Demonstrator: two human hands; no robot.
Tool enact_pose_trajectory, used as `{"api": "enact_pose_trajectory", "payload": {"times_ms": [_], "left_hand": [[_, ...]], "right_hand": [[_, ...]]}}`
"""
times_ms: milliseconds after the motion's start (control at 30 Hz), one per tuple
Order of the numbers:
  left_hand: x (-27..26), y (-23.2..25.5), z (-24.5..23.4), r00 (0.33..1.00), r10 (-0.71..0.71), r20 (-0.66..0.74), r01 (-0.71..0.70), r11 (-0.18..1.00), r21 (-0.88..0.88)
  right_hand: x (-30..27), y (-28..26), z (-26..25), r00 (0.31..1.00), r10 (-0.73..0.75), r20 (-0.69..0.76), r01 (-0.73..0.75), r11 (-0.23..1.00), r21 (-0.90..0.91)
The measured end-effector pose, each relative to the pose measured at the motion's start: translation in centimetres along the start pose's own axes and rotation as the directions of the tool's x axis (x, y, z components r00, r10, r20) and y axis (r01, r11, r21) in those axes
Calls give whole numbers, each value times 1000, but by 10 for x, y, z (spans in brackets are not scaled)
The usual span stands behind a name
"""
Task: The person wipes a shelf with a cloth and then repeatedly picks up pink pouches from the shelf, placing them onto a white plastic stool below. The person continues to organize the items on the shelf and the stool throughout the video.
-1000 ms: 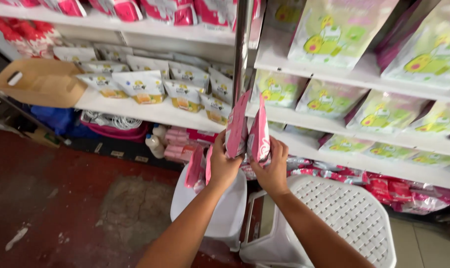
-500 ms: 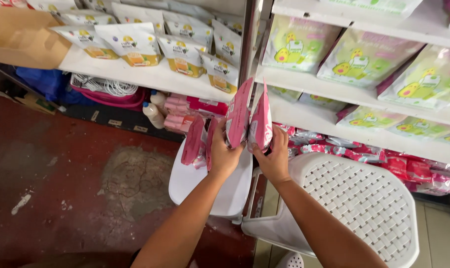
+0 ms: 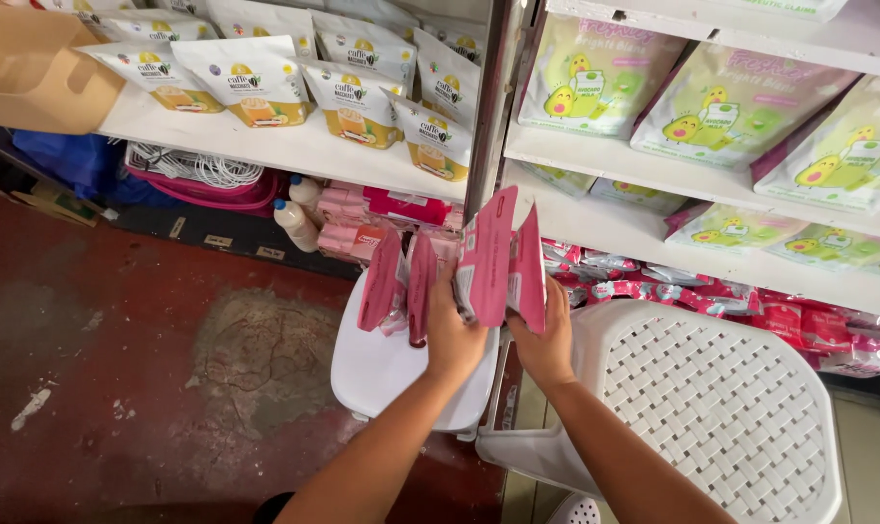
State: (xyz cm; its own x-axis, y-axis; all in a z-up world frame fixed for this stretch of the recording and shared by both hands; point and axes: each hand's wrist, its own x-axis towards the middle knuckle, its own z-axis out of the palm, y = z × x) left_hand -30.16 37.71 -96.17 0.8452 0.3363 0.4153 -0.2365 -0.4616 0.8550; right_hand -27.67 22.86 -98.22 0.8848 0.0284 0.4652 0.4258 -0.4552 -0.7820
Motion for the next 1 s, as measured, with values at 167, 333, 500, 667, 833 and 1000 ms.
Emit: {"api": "enact_pose_trajectory", "payload": {"times_ms": [167,333,500,667,833,1000], "left_hand": [[-38,-21,13,993,-114,23,114,993,-7],[-43,-12,5,973,-199,114,198,980,16],[-42,-13,6,960,-245,137,235,968,85],[-41,-7,-3,956,-259,141,234,957,170],[-40,-14,-11,883,-409,230,327,888,322],[-43,-14,-16,890,-339,303,231,911,341]], "right_hand": [[-21,26,7,993,117,-20,-119,989,-84],[-42,50,17,984,177,23,-175,982,-68],[-40,48,23,968,251,-13,-252,966,-57],[-35,41,31,936,352,-15,-351,936,28],[-48,72,48,941,339,-15,-336,937,93],[-47,68,50,933,360,12,-360,929,83]]}}
